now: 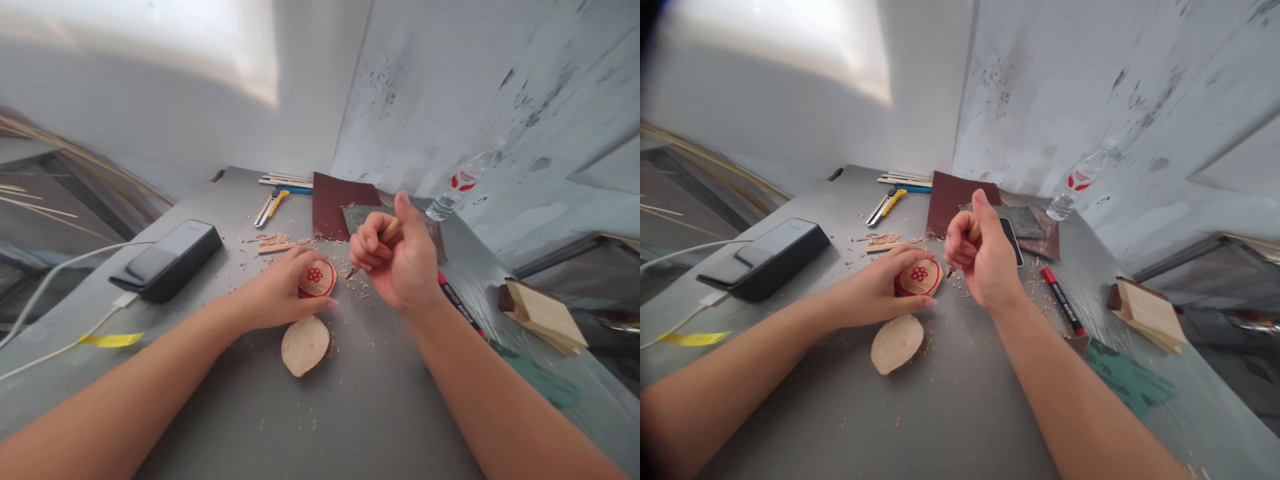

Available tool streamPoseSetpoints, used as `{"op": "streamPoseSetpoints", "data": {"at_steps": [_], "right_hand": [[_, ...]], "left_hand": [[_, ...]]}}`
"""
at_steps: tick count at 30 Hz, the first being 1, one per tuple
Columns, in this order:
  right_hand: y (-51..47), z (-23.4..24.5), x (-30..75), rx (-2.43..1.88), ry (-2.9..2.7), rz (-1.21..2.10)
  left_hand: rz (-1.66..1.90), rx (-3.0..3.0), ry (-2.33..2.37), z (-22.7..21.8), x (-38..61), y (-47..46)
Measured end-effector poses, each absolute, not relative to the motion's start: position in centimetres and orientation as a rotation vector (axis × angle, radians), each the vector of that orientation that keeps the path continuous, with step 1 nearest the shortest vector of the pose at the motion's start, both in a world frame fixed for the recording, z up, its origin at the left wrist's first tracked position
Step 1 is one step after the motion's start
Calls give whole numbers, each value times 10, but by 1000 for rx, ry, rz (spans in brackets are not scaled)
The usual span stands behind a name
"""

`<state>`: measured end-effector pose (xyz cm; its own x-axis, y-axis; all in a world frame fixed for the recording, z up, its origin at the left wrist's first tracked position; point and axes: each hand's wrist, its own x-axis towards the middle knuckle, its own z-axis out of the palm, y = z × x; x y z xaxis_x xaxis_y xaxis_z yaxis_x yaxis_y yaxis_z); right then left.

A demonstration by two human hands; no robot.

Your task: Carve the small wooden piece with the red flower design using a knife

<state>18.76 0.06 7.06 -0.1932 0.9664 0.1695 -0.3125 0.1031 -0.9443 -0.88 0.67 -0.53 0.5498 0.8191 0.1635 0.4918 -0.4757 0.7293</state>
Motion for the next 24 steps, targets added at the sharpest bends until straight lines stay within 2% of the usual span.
{"op": "streamPoseSetpoints", "data": {"at_steps": [4,13,24], "right_hand": [[17,72,176,-784,-1160,1396],[18,39,167,-714,-1154,1380],[12,50,166,-574,-1143,1337]], "left_hand": [[692,2176,1088,-2,-4,2],[537,2164,1001,7,-11,9],[574,2198,932,3,-14,13]]}}
